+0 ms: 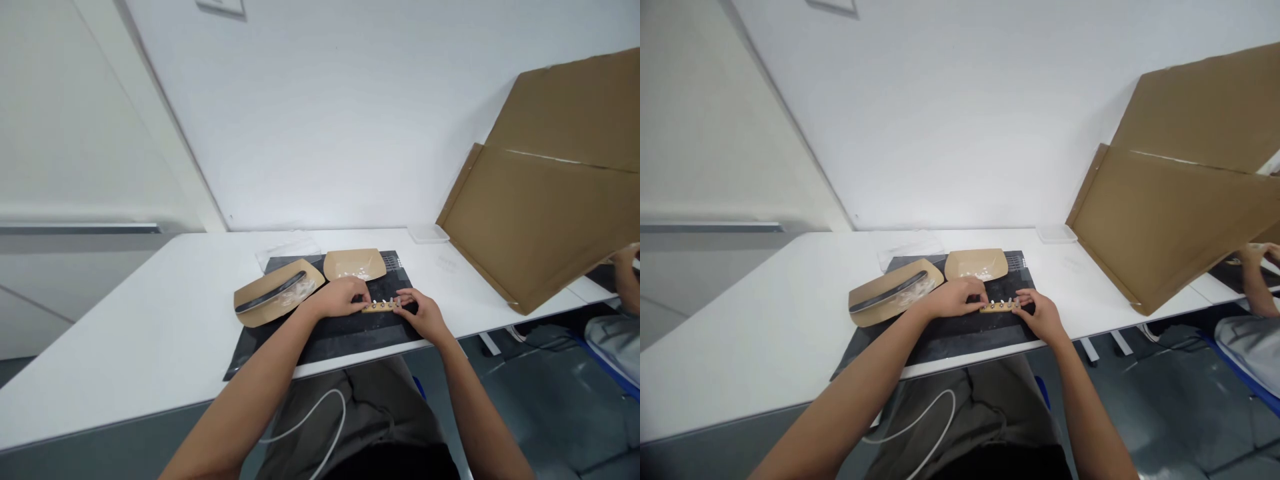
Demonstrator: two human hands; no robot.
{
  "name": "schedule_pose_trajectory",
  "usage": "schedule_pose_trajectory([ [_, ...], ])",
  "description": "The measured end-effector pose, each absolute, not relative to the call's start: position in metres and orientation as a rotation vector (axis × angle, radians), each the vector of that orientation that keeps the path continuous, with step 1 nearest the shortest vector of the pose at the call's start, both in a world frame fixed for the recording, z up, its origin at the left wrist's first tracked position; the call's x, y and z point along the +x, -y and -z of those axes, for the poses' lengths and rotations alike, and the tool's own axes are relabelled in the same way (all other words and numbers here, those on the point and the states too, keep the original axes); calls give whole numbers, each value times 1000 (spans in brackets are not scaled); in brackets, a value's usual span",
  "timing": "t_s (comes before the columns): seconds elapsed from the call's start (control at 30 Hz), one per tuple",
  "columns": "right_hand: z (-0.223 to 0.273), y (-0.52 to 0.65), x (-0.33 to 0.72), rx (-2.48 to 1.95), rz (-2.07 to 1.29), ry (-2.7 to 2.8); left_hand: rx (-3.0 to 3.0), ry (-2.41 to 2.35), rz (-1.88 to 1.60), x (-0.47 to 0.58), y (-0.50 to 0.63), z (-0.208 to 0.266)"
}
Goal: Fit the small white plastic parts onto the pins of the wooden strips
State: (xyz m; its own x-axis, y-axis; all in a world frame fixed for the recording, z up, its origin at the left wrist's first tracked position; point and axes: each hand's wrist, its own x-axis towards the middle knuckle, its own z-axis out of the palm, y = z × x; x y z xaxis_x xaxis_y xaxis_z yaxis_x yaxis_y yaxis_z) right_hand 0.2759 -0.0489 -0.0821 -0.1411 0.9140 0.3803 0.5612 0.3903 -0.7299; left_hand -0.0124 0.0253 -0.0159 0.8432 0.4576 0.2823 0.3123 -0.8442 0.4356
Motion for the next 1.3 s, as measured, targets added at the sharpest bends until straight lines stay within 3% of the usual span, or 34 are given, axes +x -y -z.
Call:
schedule_pose_trajectory([
  [0.97,86,46,278,-1319,-513,1803,2589,-706,-440,-9,-21,16],
  [1.3,79,48,273,-1364,-491,1810,2482,-656,-883,-8,-10,4],
])
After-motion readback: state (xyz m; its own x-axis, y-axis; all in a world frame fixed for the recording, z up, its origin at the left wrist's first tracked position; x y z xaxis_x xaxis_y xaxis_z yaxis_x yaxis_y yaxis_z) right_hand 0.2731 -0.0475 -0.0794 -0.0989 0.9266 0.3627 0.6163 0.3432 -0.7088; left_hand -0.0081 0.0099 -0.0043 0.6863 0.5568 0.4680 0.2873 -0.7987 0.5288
